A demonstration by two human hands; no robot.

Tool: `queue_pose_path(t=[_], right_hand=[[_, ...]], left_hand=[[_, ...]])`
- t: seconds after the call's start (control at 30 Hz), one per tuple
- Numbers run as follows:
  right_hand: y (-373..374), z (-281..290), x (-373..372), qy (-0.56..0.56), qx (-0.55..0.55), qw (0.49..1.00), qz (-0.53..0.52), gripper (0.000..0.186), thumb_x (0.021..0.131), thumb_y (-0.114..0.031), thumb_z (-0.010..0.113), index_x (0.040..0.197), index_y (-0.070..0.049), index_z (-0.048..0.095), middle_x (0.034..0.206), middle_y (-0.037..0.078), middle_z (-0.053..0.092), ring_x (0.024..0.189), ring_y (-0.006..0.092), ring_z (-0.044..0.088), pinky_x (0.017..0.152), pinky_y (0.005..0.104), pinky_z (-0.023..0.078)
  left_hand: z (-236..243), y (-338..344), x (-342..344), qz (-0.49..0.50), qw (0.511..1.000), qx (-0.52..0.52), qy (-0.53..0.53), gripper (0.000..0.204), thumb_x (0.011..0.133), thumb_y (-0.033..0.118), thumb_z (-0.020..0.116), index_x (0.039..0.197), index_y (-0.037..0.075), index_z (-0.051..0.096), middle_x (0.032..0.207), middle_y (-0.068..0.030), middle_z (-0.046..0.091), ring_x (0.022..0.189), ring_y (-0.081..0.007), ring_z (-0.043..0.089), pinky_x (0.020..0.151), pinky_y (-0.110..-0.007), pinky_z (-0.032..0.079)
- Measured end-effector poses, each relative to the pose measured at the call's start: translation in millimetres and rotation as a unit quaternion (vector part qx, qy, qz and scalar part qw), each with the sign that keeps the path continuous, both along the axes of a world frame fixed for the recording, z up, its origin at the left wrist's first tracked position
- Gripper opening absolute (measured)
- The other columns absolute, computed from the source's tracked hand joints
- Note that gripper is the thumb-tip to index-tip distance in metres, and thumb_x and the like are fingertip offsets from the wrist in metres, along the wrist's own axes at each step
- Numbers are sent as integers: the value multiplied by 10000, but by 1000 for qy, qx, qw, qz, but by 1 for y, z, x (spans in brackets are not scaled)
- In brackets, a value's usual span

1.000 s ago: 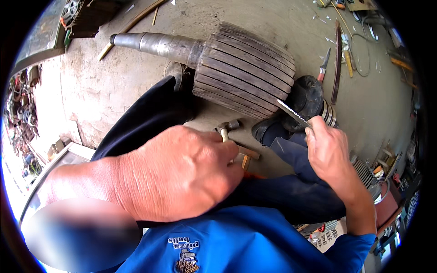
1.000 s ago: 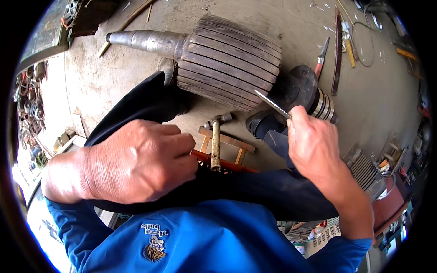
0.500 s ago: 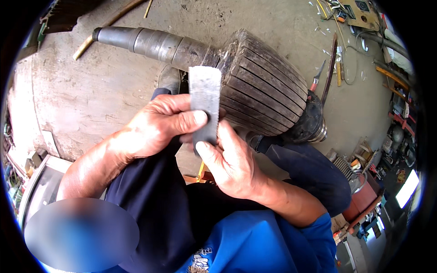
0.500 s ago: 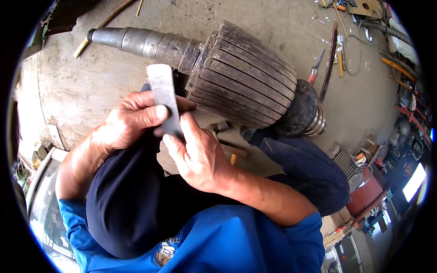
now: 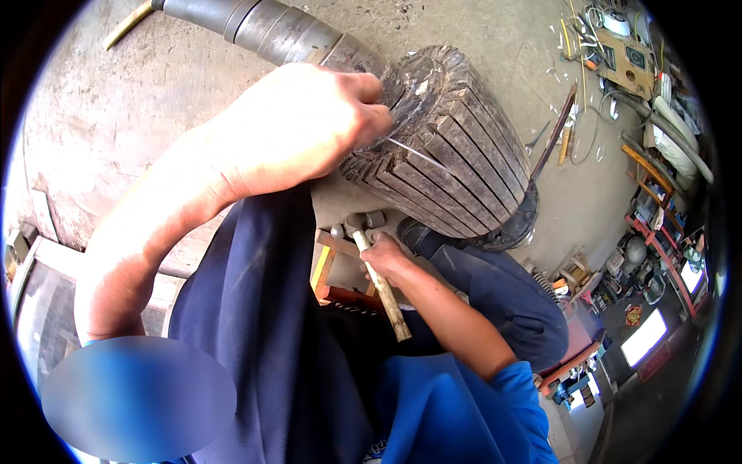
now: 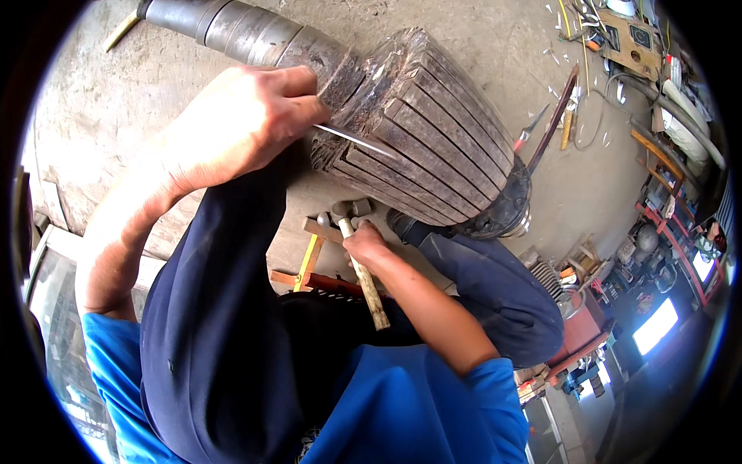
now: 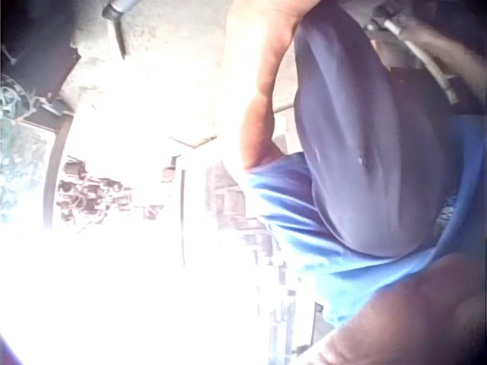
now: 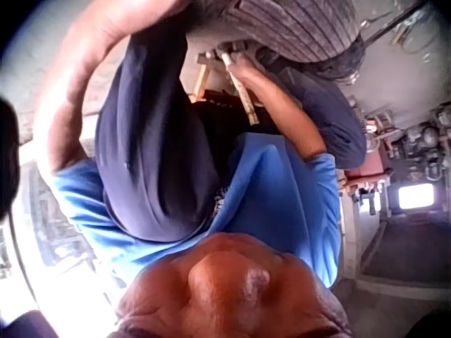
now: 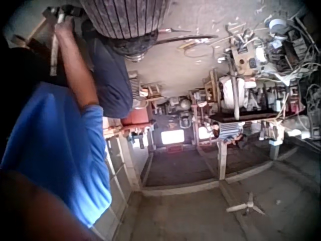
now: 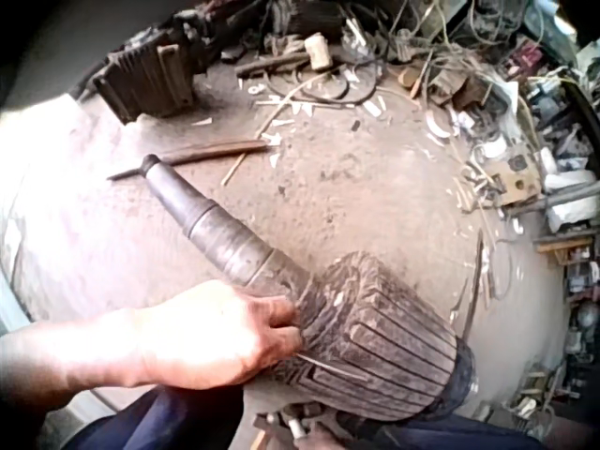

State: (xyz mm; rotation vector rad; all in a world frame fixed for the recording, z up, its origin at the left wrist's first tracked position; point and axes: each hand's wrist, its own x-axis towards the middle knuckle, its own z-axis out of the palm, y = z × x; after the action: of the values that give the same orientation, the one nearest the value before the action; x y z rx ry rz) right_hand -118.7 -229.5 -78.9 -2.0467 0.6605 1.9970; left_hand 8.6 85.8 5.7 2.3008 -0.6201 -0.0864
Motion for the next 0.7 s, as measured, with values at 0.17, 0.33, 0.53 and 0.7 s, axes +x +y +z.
queue_pose_path(t=[0.17,0.33,0.53,0.7], right_hand=[[-2,-2,-5,-50,2,985,164,457,948,-166,626,1320,82,535,1258,327,669,1195,435,675,1002,501,532],[-16,77,57,-21,149,965,213,480,965,-248,696,1308,51,543,990,206,719,840,289,734,815,437,569],[-36,178,84,-131,274,946,112,413,946,-197,722,1265,22,580,942,184,710,822,300,719,772,427,554],[-32,198,83,-295,196,925,134,376,948,-163,730,1239,39,604,953,226,707,849,371,716,783,408,563]], left_hand=[[1,-8,20,-32,997,59,-39,107,892,147,659,870,57,606,843,-106,609,739,-340,685,683,-426,567],[11,1,10,3,994,54,-93,115,896,135,652,886,26,614,830,-119,608,833,-326,691,724,-418,570],[11,-2,16,9,993,71,-94,116,889,129,660,892,20,620,836,-126,583,821,-326,668,755,-424,563],[0,-9,15,9,994,7,-110,129,885,134,660,860,19,606,806,-122,572,816,-320,664,743,-409,563]])
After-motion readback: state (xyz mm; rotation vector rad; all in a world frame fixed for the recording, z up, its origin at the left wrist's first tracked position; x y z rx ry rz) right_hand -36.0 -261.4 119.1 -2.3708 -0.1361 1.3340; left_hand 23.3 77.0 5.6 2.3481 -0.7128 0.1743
